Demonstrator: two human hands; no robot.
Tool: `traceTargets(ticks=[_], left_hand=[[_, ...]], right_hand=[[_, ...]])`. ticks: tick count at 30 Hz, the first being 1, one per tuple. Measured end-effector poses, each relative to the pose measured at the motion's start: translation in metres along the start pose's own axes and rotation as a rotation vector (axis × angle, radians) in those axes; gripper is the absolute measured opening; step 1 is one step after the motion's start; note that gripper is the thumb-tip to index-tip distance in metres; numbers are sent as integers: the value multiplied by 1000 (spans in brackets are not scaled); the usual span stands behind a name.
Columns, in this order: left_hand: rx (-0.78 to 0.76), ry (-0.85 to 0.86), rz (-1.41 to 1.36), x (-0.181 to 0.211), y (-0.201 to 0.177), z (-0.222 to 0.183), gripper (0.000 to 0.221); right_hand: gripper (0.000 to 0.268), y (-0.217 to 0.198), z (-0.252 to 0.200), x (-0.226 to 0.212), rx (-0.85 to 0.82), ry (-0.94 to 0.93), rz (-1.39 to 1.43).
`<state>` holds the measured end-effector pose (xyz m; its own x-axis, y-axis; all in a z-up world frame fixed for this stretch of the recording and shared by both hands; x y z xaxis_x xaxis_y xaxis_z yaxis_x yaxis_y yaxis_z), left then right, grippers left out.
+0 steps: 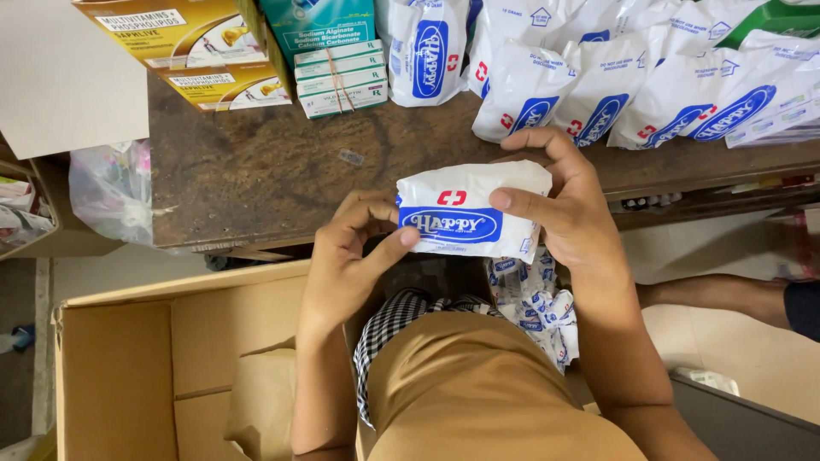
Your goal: The person organizes and stocks cotton wool packets from a box onto a pharmacy counter.
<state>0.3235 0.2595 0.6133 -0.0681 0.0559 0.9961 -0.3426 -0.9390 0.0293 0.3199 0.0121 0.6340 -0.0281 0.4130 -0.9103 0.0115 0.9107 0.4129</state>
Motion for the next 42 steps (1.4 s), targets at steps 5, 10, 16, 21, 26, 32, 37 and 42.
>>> traceTargets(ticks=[5,10,16,21,26,32,37,42], left_hand=[[164,100,-15,2,3,-7,8],[196,80,-88,-7,4,-12,8],[205,68,-231,-7,0,-7,9],[190,-20,-193,-8,-3,2,12],[203,-72,-237,-24,-4,10,12],[200,-71,-171,-25,-5,26,15],[228,-113,-163,-40,-13,35,15],[245,-110,-280,-40,-18,48,12]], right_hand=[[56,-7,4,9,-4,-4,-16],[53,-7,8,12,20,0,81],[54,0,6,9,-42,-6,161],[39,-17,12,23,17,16,144],[34,-12,13,25,47,-13,152],[35,-9,15,31,81,36,154],[35,-13,15,29,104,51,158],[35,-16,19,24,134,13,185]])
Point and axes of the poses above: each hand's wrist, its own z-axis towards the middle knuckle, its own y-axis out of the palm, x = y × z, the point moved 5 cm from there along z, towards the middle knuckle, and after that the axes turned 12 degrees about z, right-handed, at the moved point
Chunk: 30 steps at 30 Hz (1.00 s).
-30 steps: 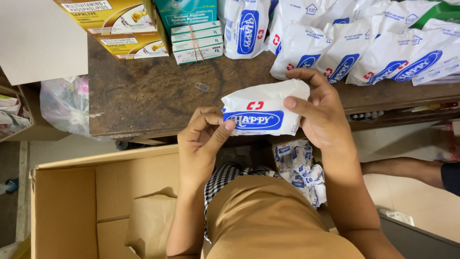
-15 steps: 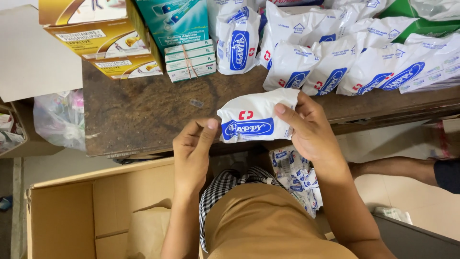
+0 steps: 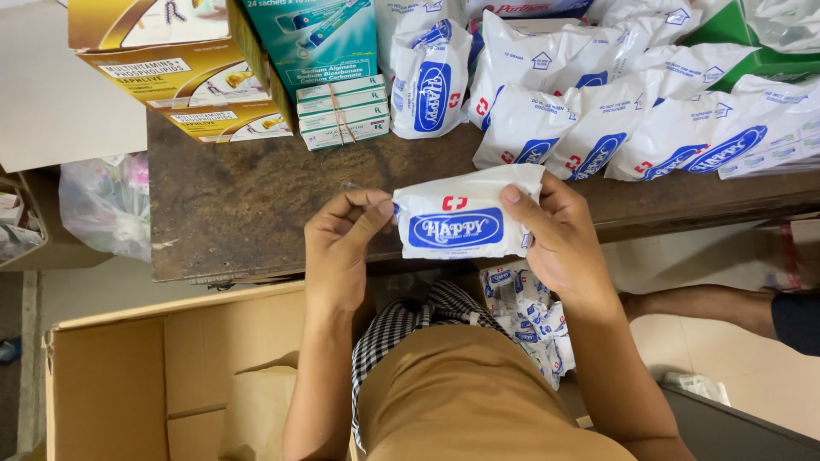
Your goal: The person organizes and stocks cotton wool packets from a box onto a pharmacy counter.
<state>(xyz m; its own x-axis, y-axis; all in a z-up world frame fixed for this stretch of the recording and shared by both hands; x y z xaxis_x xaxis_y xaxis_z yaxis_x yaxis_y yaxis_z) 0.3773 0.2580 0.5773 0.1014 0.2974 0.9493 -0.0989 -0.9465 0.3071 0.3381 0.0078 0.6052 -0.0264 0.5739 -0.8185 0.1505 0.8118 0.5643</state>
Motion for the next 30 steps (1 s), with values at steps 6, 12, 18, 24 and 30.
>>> traceTargets(ticks=[6,12,18,24,30], left_hand=[[-45,136,290,5,13,-17,7],[-25,182,192,10,16,-20,10],[-22,181,167,10,12,-23,10],[-19,167,158,14,12,-24,10],[99,126,132,17,12,-33,26]], right_hand=[[34,5,1,-4,13,-51,1],[33,-1,6,3,10,-107,-20],[35,-3,7,5,32,-97,-16],[34,-5,5,6,36,-101,-14],[35,-1,-1,2,63,-170,-38]])
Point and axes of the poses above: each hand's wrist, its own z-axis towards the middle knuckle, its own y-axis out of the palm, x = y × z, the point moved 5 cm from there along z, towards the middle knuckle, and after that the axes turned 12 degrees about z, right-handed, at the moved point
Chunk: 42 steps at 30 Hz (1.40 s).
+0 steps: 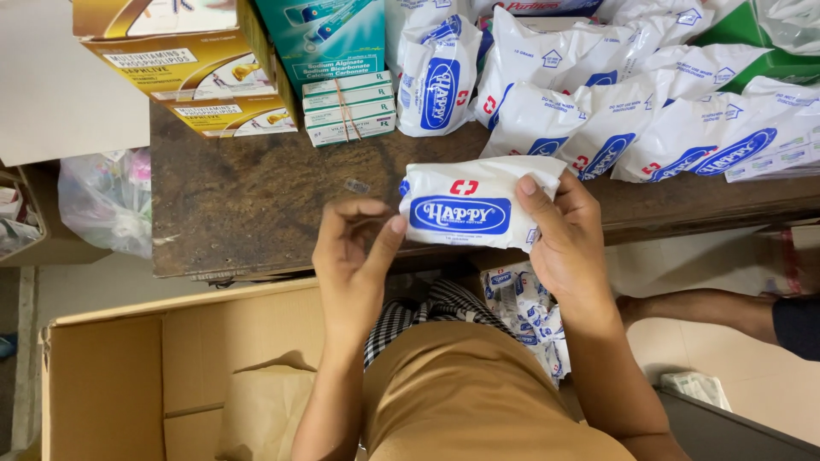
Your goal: The person organizes and stocks cotton wool packets from a box onto a pharmacy counter.
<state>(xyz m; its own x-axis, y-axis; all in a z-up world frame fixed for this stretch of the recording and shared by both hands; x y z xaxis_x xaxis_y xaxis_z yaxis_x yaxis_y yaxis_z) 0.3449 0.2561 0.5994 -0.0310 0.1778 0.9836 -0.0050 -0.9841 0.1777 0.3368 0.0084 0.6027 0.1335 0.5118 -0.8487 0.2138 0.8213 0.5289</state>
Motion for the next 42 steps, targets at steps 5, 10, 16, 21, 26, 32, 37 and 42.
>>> traceTargets(ticks=[5,10,16,21,26,32,37,42], left_hand=[[-188,366,335,49,31,-24,53],[-242,185,35,20,35,-25,79],[-134,-172,-425,-6,12,-20,62],[-170,-247,-627,-18,13,-25,56],[-190,-248,-583,-17,12,-28,61],[-379,-194,-195,-22,-1,-39,67],[-625,-315,-245,-26,12,-63,60],[-710,-425,-307,-13,39,-83,68]], right_hand=[[38,41,-33,-21,-68,-173,-301],[39,75,-64,-26,-332,-179,-351],[34,47,-59,-22,-257,-280,-353],[42,29,-49,-12,-118,-52,-196],[36,15,-49,-1,-97,-14,-41],[26,15,-26,-23,-96,-45,-69],[23,23,3,-40,-191,24,-253],[24,73,21,-28,-658,185,-465]])
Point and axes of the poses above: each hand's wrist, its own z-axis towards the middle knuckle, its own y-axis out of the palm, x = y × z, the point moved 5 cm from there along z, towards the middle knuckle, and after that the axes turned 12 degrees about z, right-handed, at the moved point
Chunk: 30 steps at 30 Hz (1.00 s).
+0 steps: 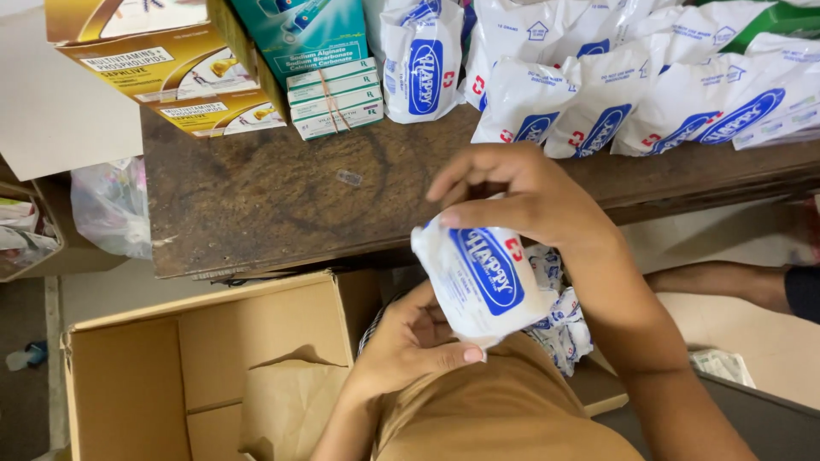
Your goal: The person organizes and stocks cotton wool packets from a box onto a pharmacy counter.
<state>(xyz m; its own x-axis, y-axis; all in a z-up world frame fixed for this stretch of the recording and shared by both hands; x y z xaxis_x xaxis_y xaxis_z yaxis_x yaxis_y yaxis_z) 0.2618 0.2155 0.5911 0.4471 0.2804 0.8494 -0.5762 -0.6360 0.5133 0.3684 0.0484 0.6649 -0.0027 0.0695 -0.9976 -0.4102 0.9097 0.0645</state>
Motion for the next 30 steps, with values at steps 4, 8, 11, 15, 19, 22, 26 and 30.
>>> traceTargets(ticks=[4,8,11,15,19,22,26,30], left_hand=[[61,-37,74,-23,4,-2,60],[129,19,262,-11,14,0,58],[126,-4,345,-11,16,-1,55],[146,-18,339,-13,17,-1,55],[166,-16,332,-14,18,3,55],[182,-15,324,-15,18,6,55],[207,-20,312,-15,18,9,55],[229,-29,300,-16,18,10,55]], right_hand=[[25,28,25,1,-236,91,-48],[27,60,37,-1,-533,189,-17],[28,75,41,-3,-664,300,35],[26,85,44,-2,-777,385,76],[25,86,49,-2,-805,381,73],[25,86,51,-2,-813,389,80],[25,86,54,-1,-832,408,108],[25,86,56,1,-850,420,110]])
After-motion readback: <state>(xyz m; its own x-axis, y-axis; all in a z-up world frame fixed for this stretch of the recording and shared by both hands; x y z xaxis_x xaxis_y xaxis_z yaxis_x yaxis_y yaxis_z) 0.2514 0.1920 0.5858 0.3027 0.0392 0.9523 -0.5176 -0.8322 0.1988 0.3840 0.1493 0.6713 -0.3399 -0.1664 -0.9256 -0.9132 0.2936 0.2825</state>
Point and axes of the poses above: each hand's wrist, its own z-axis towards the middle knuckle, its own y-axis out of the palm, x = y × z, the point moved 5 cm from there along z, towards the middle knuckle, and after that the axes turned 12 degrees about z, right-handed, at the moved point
